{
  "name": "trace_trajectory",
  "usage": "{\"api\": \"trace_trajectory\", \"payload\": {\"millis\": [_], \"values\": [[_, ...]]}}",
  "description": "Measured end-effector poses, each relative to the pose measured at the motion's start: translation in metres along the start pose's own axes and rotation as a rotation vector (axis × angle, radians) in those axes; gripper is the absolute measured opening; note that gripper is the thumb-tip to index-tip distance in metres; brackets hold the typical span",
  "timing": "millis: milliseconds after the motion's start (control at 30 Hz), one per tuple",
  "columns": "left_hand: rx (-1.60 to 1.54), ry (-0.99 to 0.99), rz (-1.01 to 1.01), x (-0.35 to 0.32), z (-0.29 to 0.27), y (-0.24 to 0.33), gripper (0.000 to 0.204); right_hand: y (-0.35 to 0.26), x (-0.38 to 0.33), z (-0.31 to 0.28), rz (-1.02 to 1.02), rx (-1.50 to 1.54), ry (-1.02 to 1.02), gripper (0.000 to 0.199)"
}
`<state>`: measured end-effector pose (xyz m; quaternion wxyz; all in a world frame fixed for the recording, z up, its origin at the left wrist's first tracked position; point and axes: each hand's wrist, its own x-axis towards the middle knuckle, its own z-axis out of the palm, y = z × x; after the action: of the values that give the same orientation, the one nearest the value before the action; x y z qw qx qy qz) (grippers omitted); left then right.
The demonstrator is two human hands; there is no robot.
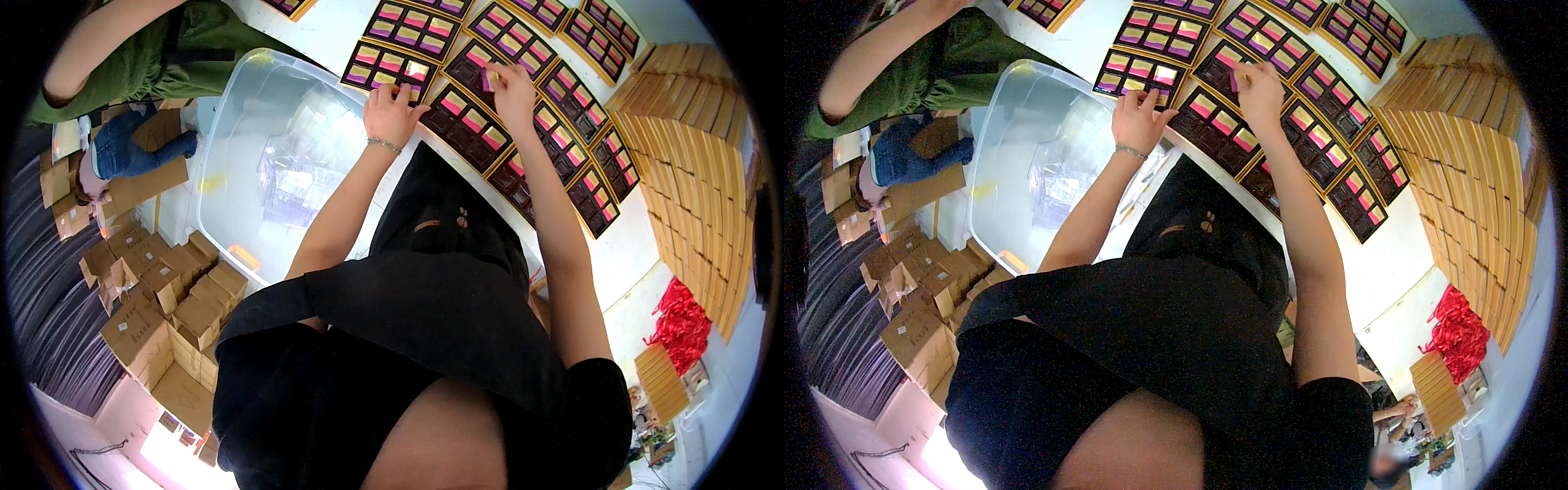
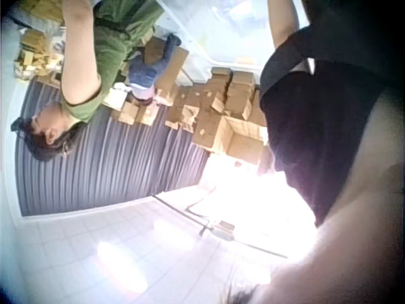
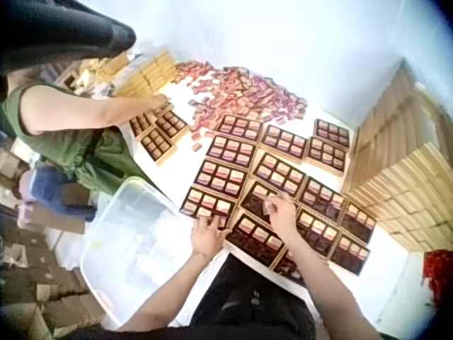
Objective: The person places small, colorful rectangular blocks into the compartments of black and gold makeup palettes. They arrange the blocks in rows within the trays and then place clear plastic lids over the filled palettes. The task is performed by hand on a white table.
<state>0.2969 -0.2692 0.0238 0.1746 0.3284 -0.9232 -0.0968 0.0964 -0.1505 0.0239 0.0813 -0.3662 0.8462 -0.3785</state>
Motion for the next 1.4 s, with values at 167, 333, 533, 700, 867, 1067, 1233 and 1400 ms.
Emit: {"api": "trace_trajectory", "payload": {"millis": [167,333,533,700,867,1067,1233,1400], "values": [[-0.019,0.007,0.039,0.0,-0.002,-0.014,0.019,-0.003,0.033,0.029,-0.114,-0.09,-0.181,0.023],[-0.75,0.106,-0.225,0.009,-0.016,-0.028,0.008,0.003,0.011,0.036,-0.366,-0.298,-0.115,0.026],[-0.756,-0.001,-0.174,0.032,-0.016,-0.041,0.011,-0.001,-0.025,0.041,-0.418,-0.467,-0.164,0.04],[-0.365,-0.386,0.293,0.051,-0.004,-0.054,0.013,-0.003,-0.027,0.036,-0.39,-0.493,-0.233,0.046],[-0.16,-0.154,0.48,0.045,0.011,-0.055,0.035,-0.01,-0.032,0.033,-0.397,-0.47,-0.191,0.05],[0.058,-0.322,0.581,0.011,0.012,-0.048,0.06,-0.019,-0.032,0.022,-0.294,-0.57,-0.295,0.066],[0.041,-0.342,0.575,0.019,0.008,-0.046,0.059,-0.017,-0.026,0.015,-0.329,-0.523,-0.276,0.069],[-0.053,-0.343,0.476,0.055,-0.003,-0.042,0.073,0.004,0.033,-0.013,-0.2,-0.081,-0.183,0.043]]}}
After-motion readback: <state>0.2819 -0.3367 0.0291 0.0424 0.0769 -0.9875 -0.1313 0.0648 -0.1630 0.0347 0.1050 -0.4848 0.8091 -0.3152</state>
